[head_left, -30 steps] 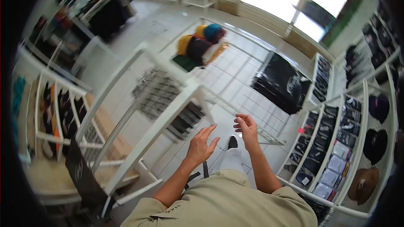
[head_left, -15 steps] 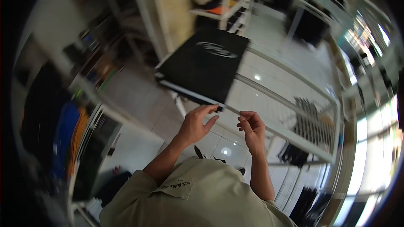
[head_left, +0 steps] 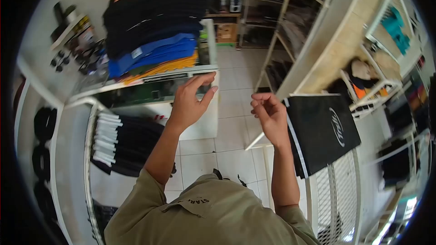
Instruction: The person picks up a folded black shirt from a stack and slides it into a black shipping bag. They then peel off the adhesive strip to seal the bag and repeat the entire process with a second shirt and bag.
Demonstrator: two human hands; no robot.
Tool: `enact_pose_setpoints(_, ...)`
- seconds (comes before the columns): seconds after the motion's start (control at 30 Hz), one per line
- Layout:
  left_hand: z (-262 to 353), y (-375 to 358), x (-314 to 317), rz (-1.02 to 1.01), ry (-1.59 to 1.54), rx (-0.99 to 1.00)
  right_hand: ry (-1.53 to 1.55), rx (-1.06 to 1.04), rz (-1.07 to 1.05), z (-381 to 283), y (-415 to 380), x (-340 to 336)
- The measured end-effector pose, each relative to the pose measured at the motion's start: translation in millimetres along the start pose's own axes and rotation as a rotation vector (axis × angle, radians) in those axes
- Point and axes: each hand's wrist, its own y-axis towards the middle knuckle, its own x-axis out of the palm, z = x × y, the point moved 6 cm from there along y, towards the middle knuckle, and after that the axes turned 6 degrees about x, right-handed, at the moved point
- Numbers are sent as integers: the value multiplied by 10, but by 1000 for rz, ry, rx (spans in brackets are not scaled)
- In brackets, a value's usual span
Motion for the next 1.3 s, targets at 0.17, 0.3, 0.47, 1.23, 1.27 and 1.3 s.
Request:
enact_pose_setpoints(0.17, 59, 23, -615, 94, 114, -9, 15, -73, -193, -308, 574, 523)
enact_pose_setpoints(0.3, 29, 236, -1103, 35, 288, -8, 41, -181, -347, -558, 1106, 995)
enact_pose_setpoints(0.47, -131, 773, -1820, 53, 560, 97, -240, -463, -302, -1006, 1996, 1429)
enact_pose_setpoints(1.23, -1177, 1856, -2343, 66, 954, 145, -682, -761, 225, -1409, 3475, 1576)
enact_pose_setpoints(1.27, -1182, 1898, -2367, -21, 932, 65, -716, -928, 147, -1488, 3355, 1725)
enact_pose_setpoints(1.3, -1195, 1921, -2388, -110, 908, -15, -745, -1094, 66, -1544, 3233, 1862)
